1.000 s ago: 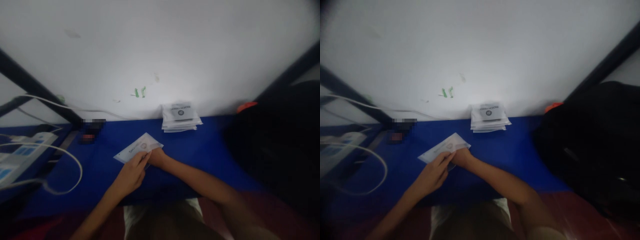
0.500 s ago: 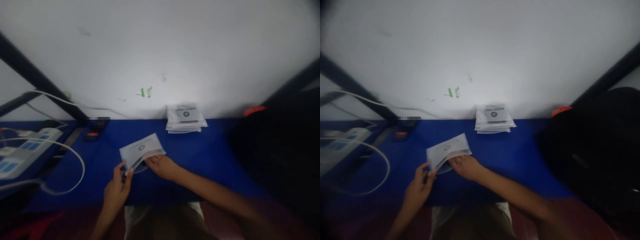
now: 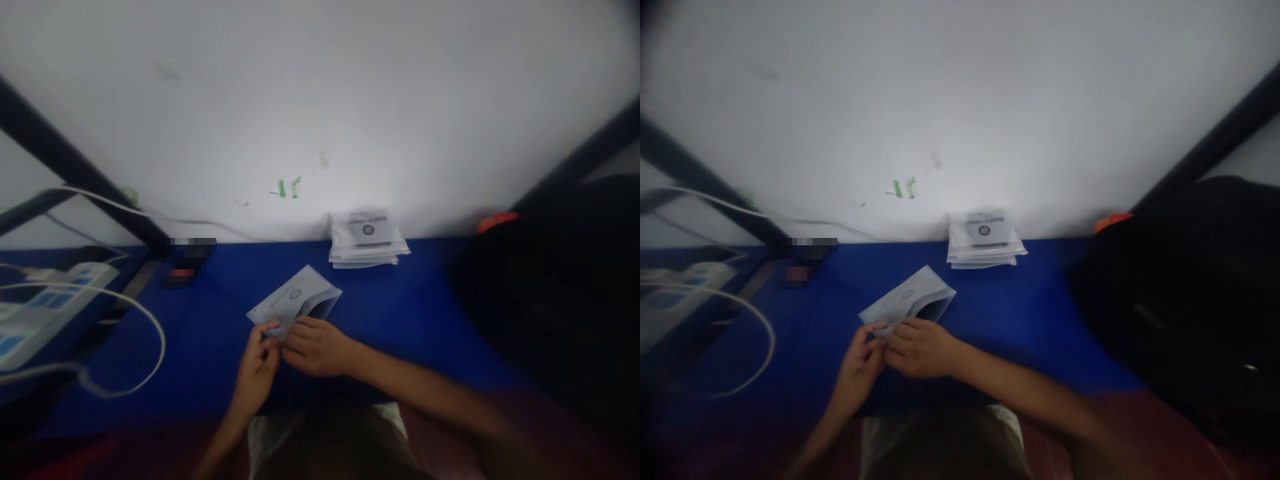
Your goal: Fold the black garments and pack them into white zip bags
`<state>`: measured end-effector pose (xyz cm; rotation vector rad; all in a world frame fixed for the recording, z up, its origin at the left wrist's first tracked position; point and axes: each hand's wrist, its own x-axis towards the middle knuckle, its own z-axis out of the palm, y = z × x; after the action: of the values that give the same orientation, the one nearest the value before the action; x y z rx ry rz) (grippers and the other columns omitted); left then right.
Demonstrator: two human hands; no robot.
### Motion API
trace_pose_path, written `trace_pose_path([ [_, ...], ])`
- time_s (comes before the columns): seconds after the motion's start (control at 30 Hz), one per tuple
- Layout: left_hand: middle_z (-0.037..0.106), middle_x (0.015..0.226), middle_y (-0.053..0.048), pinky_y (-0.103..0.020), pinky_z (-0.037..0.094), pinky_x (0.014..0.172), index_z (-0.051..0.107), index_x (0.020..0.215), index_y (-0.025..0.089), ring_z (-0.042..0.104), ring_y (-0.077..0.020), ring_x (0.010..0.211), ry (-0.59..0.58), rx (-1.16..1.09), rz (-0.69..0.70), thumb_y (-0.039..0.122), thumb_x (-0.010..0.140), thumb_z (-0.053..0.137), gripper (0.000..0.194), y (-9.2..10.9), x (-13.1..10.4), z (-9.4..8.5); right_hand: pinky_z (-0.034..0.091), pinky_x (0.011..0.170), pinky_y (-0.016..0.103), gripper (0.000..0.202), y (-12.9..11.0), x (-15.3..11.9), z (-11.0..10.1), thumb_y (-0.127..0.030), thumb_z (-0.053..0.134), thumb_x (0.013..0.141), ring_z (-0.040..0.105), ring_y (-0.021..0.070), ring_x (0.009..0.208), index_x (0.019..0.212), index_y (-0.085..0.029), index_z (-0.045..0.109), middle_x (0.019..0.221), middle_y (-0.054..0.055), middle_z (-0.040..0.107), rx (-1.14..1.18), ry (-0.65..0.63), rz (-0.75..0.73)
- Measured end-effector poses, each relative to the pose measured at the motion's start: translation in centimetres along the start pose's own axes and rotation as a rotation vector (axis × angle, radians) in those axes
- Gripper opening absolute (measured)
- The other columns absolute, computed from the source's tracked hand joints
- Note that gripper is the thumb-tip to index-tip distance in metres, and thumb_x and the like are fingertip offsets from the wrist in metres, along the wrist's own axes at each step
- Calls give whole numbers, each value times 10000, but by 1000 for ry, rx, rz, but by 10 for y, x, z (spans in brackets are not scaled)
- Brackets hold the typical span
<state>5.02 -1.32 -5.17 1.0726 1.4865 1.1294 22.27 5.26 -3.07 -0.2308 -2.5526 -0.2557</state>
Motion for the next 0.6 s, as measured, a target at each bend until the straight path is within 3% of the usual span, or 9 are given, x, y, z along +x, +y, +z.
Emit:
trace_pose_path([
  [0.1, 482, 532, 106, -179, 284, 437, 459, 1195, 188, 370, -80, 417, 14, -61, -46, 456, 780, 657, 532, -4, -3, 6, 454, 773, 320, 168, 1, -4, 4, -163, 491, 989, 562, 168, 801, 874, -150, 612, 813, 31, 617, 4, -45, 8],
  [0.23, 489, 542, 91, -184, 347, 483, 476, 1187, 208, 462, -106, 480, 66, 15, 11, 465, 842, 631, 457, -9, -7, 5, 434, 757, 325, 191, 5, -6, 8, -159, 473, 995, 544, 161, 765, 855, -153, 603, 816, 32, 612, -6, -79, 11],
  [0.37, 546, 629, 59, -202, 389, 491, 452, 1254, 210, 498, -113, 507, 88, -8, 3, 548, 855, 627, 551, -7, -8, 5, 434, 756, 328, 207, 6, -1, 6, -153, 476, 990, 544, 165, 751, 833, -153, 610, 764, 22, 596, -17, -41, 15],
  [0.6, 430, 619, 108, -147, 313, 427, 415, 1307, 263, 377, -54, 433, 33, -194, -74, 571, 815, 689, 642, 5, -6, 11, 454, 785, 316, 208, 2, 2, -1, -146, 488, 975, 557, 162, 790, 824, -164, 629, 793, 27, 624, -8, 78, -17],
])
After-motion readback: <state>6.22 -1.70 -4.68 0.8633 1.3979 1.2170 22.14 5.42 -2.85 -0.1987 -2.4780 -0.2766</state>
